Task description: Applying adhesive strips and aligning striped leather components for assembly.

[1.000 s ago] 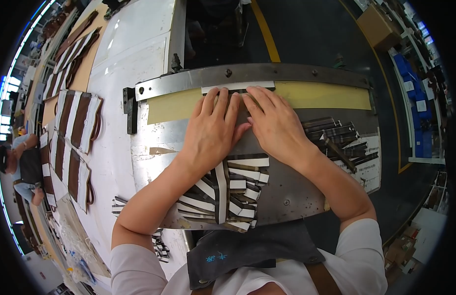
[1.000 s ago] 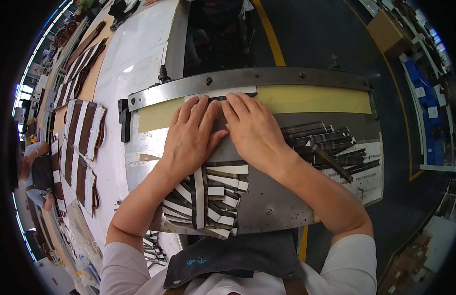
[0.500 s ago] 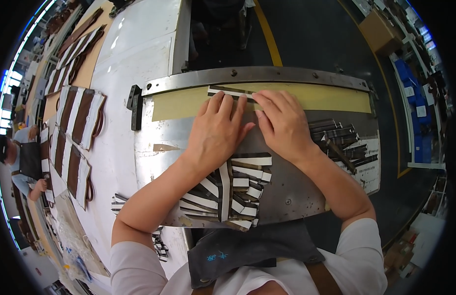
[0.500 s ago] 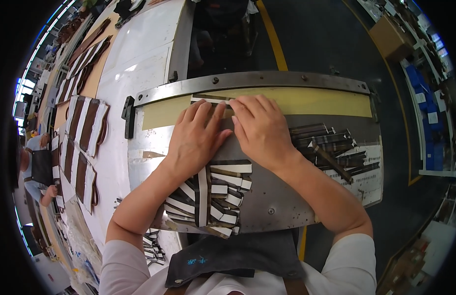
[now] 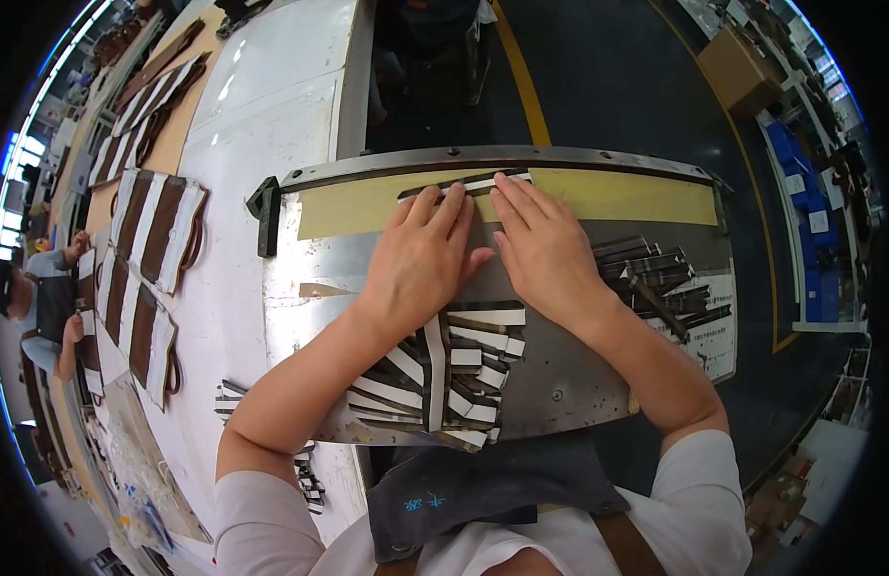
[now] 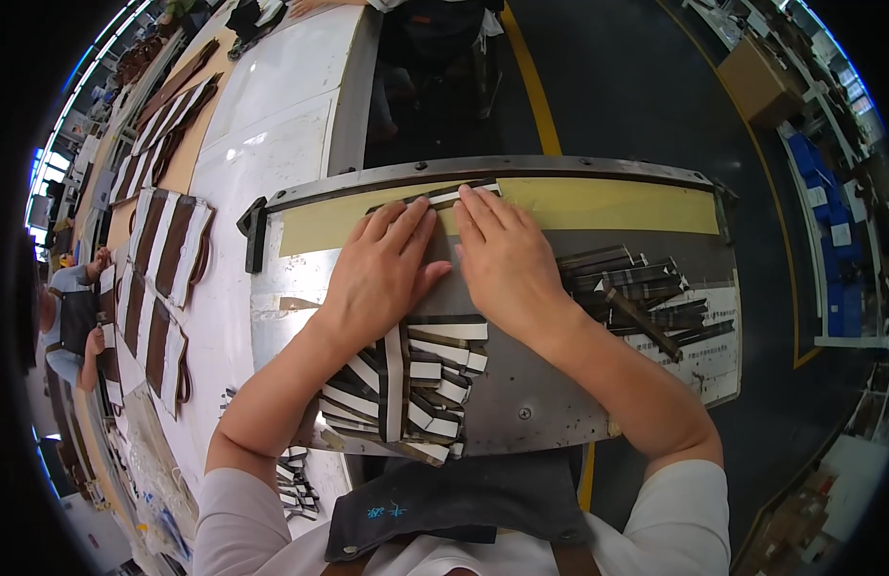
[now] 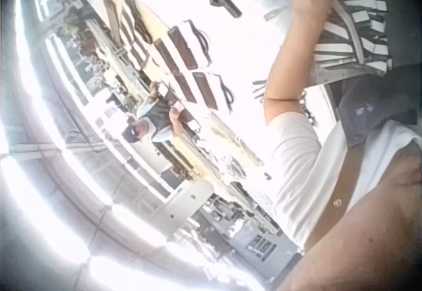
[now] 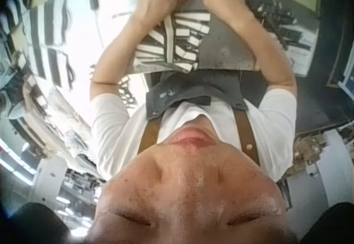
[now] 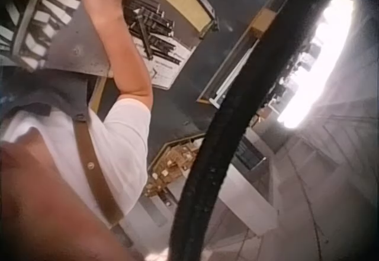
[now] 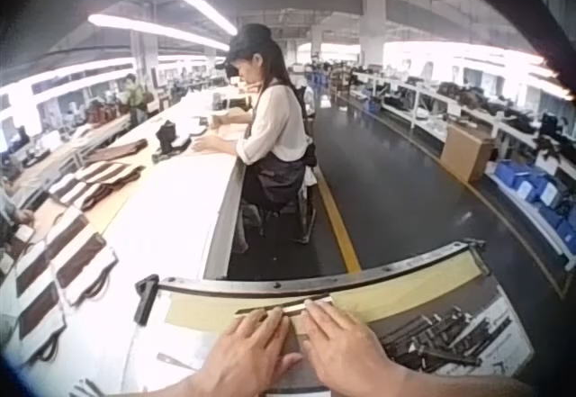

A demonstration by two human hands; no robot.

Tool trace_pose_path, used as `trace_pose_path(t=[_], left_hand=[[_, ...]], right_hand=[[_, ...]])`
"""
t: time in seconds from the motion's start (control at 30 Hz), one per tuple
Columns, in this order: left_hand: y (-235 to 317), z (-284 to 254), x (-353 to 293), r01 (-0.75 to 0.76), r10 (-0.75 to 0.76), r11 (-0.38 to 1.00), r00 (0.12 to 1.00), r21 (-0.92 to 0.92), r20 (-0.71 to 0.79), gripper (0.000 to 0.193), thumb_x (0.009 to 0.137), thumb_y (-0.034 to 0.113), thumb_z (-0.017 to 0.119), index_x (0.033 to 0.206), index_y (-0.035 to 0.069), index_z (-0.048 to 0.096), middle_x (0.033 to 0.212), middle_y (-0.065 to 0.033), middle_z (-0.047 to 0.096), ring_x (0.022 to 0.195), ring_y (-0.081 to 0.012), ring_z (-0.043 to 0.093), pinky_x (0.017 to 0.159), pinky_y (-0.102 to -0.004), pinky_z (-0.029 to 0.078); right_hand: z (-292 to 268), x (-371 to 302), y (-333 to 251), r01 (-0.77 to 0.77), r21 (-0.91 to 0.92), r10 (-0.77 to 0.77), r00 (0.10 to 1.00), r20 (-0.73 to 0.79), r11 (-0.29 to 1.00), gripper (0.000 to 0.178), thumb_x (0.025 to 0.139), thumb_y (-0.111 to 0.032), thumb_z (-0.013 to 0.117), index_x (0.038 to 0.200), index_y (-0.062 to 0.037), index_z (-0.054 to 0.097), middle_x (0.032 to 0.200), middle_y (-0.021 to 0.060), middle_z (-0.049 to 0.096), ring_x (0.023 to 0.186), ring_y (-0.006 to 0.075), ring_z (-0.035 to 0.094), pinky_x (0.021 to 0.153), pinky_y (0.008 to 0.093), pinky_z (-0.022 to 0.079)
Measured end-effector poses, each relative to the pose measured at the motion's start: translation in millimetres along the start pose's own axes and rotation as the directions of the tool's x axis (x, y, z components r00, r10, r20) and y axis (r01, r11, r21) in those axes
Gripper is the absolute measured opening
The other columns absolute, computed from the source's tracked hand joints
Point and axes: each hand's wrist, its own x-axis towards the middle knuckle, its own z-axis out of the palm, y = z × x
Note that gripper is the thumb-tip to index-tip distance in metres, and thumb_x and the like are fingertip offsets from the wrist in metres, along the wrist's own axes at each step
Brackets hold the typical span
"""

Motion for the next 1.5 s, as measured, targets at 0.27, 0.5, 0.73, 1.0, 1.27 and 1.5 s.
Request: trace_pose_path(t=[0.27, 0.5, 0.73, 1.0, 1.27, 1.5], left_hand=[[-4, 5, 2, 0.035, -0.036, 0.999, 0.999, -0.037, -0.024, 0.061, 0.090, 0.040, 0.063, 0.136, 0.001, 0.049, 0.135, -0.0277, 0.049, 0.131, -0.0451, 0.042, 0.106, -0.0463, 0.038], [-2, -2, 2, 0.035, -0.035, 0.999, 0.999, 0.008, 0.003, 0.063, 0.091, 0.043, 0.061, 0.135, 0.000, 0.050, 0.133, -0.0300, 0.049, 0.126, -0.0457, 0.046, 0.103, -0.0484, 0.039], [1, 0, -3, 0.010, -0.010, 0.999, 1.000, 0.038, -0.001, 0.065, 0.090, 0.043, 0.061, 0.131, -0.006, 0.050, 0.131, -0.0301, 0.052, 0.125, -0.0447, 0.048, 0.104, -0.0475, 0.040], [1, -3, -3, 0.017, -0.017, 1.000, 0.998, -0.010, -0.067, 0.046, 0.086, 0.022, 0.067, 0.123, -0.003, 0.057, 0.124, -0.0224, 0.058, 0.118, -0.0383, 0.054, 0.101, -0.0428, 0.044], [-18, -71, -15, -0.137, 0.306, 0.897, 0.879, -0.420, 0.366, 0.044, 0.064, -0.006, 0.074, 0.104, 0.010, 0.068, 0.114, -0.0055, 0.060, 0.117, -0.0282, 0.050, 0.096, -0.0385, 0.045], [-36, -60, -7, -0.042, 0.300, 0.884, 0.814, -0.465, 0.497, 0.025, 0.068, 0.003, 0.078, 0.091, 0.011, 0.070, 0.102, -0.0022, 0.060, 0.102, -0.0251, 0.051, 0.092, -0.0361, 0.042]], right_hand=[[3, 2, 0, 0.005, 0.061, -0.008, 0.998, 0.055, 0.998, 0.045, 0.086, -0.012, 0.062, 0.126, 0.0077, 0.055, 0.135, 0.0165, 0.053, 0.128, 0.0294, 0.046, 0.106, 0.0409, 0.038], [2, 4, 0, 0.019, 0.046, -0.022, 0.999, 0.048, 0.999, 0.046, 0.086, -0.013, 0.063, 0.126, 0.0078, 0.055, 0.133, 0.0164, 0.054, 0.125, 0.0295, 0.048, 0.106, 0.0409, 0.038], [2, 4, -2, 0.006, 0.024, -0.008, 0.998, 0.069, 1.000, 0.045, 0.085, -0.013, 0.063, 0.124, 0.0083, 0.055, 0.131, 0.0179, 0.054, 0.124, 0.0304, 0.050, 0.106, 0.0406, 0.039], [4, 4, -2, 0.010, 0.083, -0.012, 1.000, 0.028, 0.996, 0.044, 0.086, -0.009, 0.060, 0.126, 0.0057, 0.054, 0.132, 0.0167, 0.054, 0.127, 0.0305, 0.048, 0.107, 0.0404, 0.037], [-29, 11, 6, -0.106, 0.089, 0.100, 0.992, 0.071, 0.990, 0.012, 0.084, -0.014, 0.064, 0.085, -0.0017, 0.067, 0.088, 0.0094, 0.065, 0.090, 0.0287, 0.060, 0.082, 0.0415, 0.048], [-13, 4, -3, 0.000, 0.331, 0.027, 0.997, -0.077, 0.944, 0.015, 0.082, -0.013, 0.070, 0.073, -0.0032, 0.063, 0.077, 0.0084, 0.061, 0.077, 0.0282, 0.058, 0.067, 0.0385, 0.049]])
